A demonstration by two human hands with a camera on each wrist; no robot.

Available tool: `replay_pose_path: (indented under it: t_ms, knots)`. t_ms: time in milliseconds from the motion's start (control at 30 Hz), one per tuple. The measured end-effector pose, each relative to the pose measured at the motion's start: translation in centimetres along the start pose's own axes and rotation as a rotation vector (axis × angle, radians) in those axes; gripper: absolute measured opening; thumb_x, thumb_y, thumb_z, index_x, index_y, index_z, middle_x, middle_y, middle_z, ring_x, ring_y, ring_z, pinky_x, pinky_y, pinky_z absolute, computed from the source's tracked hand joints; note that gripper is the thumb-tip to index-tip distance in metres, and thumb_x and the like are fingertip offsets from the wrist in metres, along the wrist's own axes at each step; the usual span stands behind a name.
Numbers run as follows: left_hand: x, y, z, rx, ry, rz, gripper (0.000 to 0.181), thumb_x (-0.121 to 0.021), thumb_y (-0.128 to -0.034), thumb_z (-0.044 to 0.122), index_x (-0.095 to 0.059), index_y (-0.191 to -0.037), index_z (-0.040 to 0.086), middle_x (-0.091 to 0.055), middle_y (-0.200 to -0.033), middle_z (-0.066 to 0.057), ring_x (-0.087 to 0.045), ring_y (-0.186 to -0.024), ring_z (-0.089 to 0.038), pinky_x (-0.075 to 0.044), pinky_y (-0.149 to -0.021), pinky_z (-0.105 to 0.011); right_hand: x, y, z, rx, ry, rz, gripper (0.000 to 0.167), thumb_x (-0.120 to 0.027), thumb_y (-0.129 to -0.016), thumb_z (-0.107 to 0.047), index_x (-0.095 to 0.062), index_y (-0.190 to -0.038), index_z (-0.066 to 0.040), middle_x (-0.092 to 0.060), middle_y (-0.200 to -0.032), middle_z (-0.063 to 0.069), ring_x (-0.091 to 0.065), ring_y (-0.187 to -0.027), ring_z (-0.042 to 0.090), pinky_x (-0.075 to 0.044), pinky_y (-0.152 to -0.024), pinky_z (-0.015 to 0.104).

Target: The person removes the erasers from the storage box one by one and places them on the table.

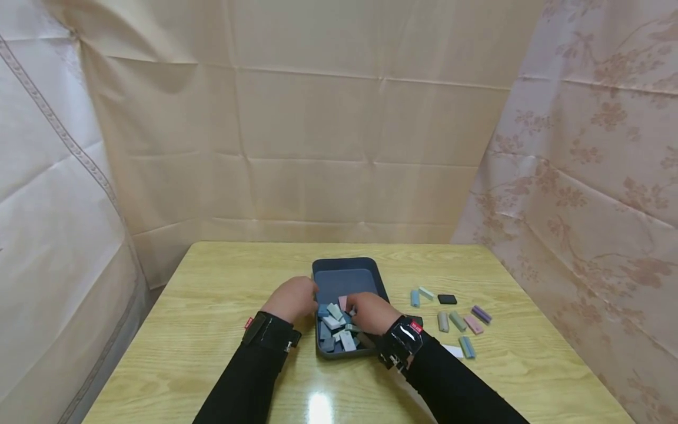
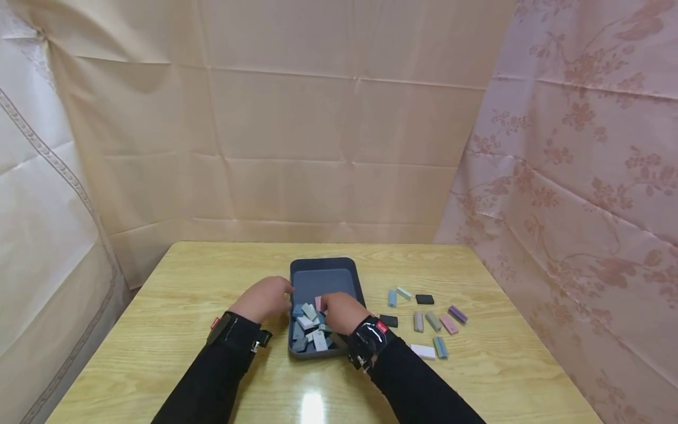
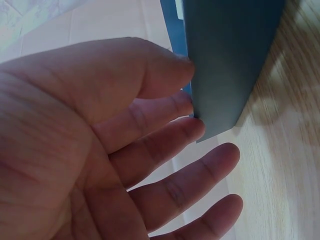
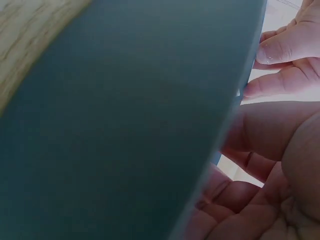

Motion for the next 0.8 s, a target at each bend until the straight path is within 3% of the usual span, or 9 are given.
replay_pose_path:
  t_ms: [300,433,500,633,800]
  knots:
    - [0.1,0.1,0.1,0.006,0.002,0.0,0.015,-0.075,-0.0914,0.01,-0.082,-0.105,0.007,-0.077,-0.099,-0.003,-0.061,-0.079,-0.018,-0.057,-0.081,-0.04,0.1,0.7,0.3,0.013,-0.05,0.013,0.021,-0.065,-0.093,0.003,-0.073,-0.105,-0.012,-0.07,-0.098,0.002,-0.058,-0.086,0.016,-0.05,-0.075,0.035]
    - [-0.1,0.2,0.2,0.003,0.0,-0.006,0.014,-0.075,-0.0919,0.011,-0.082,-0.104,0.007,-0.076,-0.096,-0.003,-0.06,-0.078,-0.018,-0.056,-0.079,-0.039,1.6,1.5,0.4,0.064,-0.073,0.09,0.018,-0.069,-0.091,0.0,-0.074,-0.104,-0.011,-0.064,-0.09,0.0,-0.055,-0.081,0.016,-0.044,-0.069,0.031]
    - [-0.2,0.2,0.2,0.001,0.004,-0.01,0.013,-0.076,-0.092,0.011,-0.082,-0.103,0.007,-0.075,-0.094,-0.002,-0.06,-0.077,-0.018,-0.055,-0.076,-0.039,3.3,2.0,1.1,0.048,-0.088,0.151,0.015,-0.071,-0.092,-0.002,-0.074,-0.103,-0.011,-0.062,-0.089,0.001,-0.054,-0.081,0.017,-0.045,-0.069,0.031]
    - [-0.2,0.1,0.1,0.014,0.012,-0.016,0.016,-0.075,-0.093,0.012,-0.082,-0.107,0.007,-0.076,-0.097,-0.003,-0.061,-0.078,-0.018,-0.056,-0.078,-0.039,7.1,3.6,4.4,-0.022,-0.091,0.273,0.01,-0.073,-0.093,-0.004,-0.073,-0.101,-0.01,-0.067,-0.093,0.003,-0.06,-0.085,0.018,-0.051,-0.073,0.035]
    - [-0.2,0.1,0.0,0.025,0.016,-0.02,0.019,-0.075,-0.0929,0.012,-0.082,-0.109,0.007,-0.077,-0.1,-0.004,-0.062,-0.08,-0.018,-0.057,-0.08,-0.039,10.5,6.8,11.1,-0.147,-0.019,0.337,0.011,-0.071,-0.094,-0.008,-0.072,-0.104,-0.006,-0.072,-0.099,0.011,-0.064,-0.087,0.023,-0.053,-0.074,0.041]
Point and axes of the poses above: each hand's wrist, its own y-axis away from the middle knuckle, its own x-axis out of the back of the hand, z = x × y, the point moved 10 cm from there along -y, towards the middle knuckle
